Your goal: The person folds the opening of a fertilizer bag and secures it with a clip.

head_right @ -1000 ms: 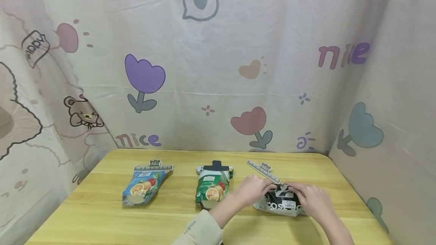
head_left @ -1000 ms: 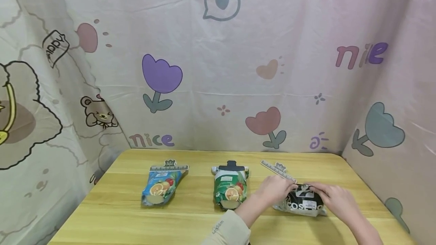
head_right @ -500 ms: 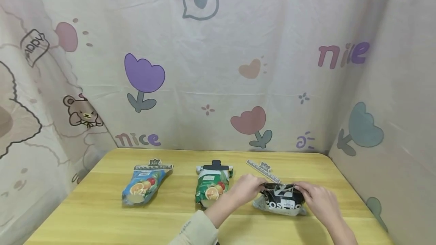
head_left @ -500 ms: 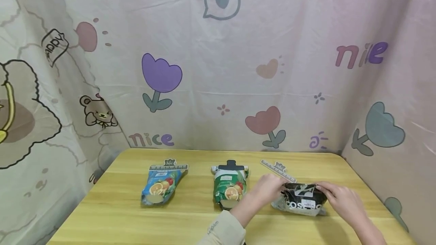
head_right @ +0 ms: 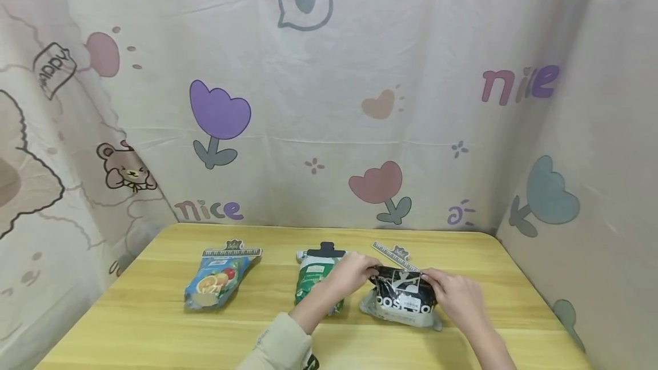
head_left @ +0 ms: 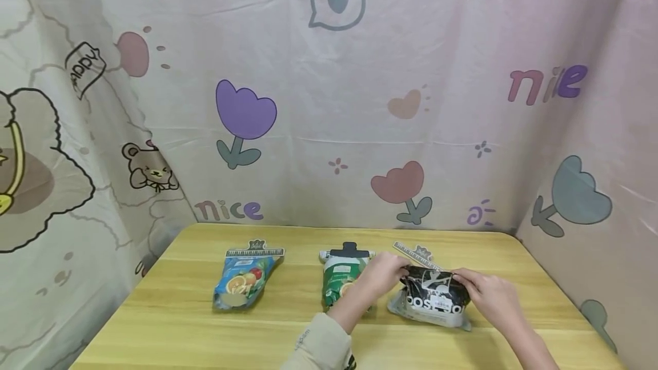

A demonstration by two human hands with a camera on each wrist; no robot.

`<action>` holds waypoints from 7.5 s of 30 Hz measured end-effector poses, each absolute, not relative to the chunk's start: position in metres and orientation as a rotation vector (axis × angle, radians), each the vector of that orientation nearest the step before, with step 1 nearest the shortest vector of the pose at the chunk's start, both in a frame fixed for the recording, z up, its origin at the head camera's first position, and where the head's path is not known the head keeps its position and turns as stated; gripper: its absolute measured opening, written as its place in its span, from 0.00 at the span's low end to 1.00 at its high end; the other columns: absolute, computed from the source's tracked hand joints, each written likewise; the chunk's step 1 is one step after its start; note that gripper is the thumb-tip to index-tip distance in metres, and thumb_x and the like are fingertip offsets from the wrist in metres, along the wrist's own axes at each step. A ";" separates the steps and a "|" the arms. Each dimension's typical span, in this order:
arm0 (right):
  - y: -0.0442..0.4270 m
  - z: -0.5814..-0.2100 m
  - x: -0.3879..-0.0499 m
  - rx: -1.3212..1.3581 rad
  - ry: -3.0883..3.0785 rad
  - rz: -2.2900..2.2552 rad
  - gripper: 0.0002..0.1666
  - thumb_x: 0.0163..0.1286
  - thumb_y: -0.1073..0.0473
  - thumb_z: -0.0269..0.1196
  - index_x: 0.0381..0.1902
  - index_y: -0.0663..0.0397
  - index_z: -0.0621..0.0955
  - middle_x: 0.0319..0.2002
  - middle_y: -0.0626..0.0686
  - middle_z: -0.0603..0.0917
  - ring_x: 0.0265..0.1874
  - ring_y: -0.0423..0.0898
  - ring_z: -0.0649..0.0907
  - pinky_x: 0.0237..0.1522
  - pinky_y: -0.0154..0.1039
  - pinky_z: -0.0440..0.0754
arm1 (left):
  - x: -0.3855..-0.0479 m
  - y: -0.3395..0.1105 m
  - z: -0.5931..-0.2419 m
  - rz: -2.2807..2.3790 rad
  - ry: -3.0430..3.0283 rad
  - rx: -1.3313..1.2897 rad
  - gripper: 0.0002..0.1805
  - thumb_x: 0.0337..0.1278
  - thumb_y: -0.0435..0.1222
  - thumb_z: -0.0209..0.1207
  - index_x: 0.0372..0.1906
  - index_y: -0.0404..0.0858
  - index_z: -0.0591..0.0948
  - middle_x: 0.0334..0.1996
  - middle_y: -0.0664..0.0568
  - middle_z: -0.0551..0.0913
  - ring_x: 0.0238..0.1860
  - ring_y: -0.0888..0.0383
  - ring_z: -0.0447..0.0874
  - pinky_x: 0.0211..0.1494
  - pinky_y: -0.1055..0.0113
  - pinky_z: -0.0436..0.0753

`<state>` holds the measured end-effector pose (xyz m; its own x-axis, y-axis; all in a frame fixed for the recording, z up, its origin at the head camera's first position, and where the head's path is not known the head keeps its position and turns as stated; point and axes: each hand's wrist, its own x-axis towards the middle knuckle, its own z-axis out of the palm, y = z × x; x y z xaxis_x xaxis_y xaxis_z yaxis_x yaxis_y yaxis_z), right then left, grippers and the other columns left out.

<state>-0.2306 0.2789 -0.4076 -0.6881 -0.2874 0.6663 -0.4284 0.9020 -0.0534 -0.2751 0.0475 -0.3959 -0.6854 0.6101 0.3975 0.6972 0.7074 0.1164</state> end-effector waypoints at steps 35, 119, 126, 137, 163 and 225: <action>0.223 -0.404 -0.231 0.420 -2.476 0.342 0.05 0.56 0.53 0.67 0.29 0.46 0.86 0.13 0.44 0.75 0.11 0.42 0.69 0.10 0.37 0.62 | -0.260 0.058 -0.380 -0.101 -2.657 -0.929 0.15 0.64 0.50 0.49 0.27 0.53 0.83 0.10 0.61 0.63 0.13 0.65 0.58 0.16 0.75 0.58; 0.241 -0.415 -0.239 0.531 -2.528 0.335 0.05 0.59 0.51 0.65 0.30 0.41 0.85 0.28 0.43 0.84 0.22 0.45 0.81 0.17 0.39 0.72 | -0.269 0.053 -0.392 -0.017 -2.615 -0.994 0.19 0.62 0.56 0.47 0.29 0.55 0.84 0.11 0.65 0.68 0.13 0.66 0.61 0.17 0.74 0.63; 0.239 -0.414 -0.237 0.492 -2.517 0.347 0.11 0.61 0.50 0.63 0.34 0.49 0.87 0.31 0.51 0.85 0.27 0.54 0.83 0.20 0.45 0.75 | -0.266 0.057 -0.394 0.048 -2.622 -0.935 0.22 0.65 0.56 0.42 0.24 0.55 0.81 0.11 0.63 0.67 0.14 0.66 0.62 0.16 0.73 0.64; 0.254 -0.413 -0.236 0.515 -2.554 0.526 0.09 0.62 0.57 0.63 0.36 0.55 0.86 0.33 0.55 0.85 0.32 0.56 0.83 0.33 0.53 0.78 | -0.267 0.046 -0.393 -0.197 -2.683 -1.044 0.18 0.67 0.50 0.45 0.36 0.49 0.84 0.16 0.64 0.72 0.18 0.67 0.66 0.25 0.73 0.70; 0.284 -0.394 -0.300 0.496 -2.602 0.841 0.14 0.67 0.59 0.58 0.43 0.64 0.82 0.39 0.60 0.83 0.38 0.58 0.82 0.39 0.52 0.79 | -0.265 0.022 -0.398 -0.717 -2.759 -1.080 0.17 0.67 0.47 0.46 0.46 0.45 0.83 0.35 0.63 0.83 0.29 0.73 0.76 0.38 0.76 0.76; 0.297 -0.413 -0.314 0.202 -2.582 1.353 0.24 0.63 0.57 0.61 0.47 0.74 0.73 0.38 0.61 0.80 0.33 0.42 0.80 0.38 0.36 0.75 | -0.267 0.027 -0.398 -0.794 -2.742 -1.071 0.17 0.66 0.47 0.48 0.45 0.46 0.84 0.36 0.63 0.83 0.36 0.71 0.79 0.43 0.76 0.76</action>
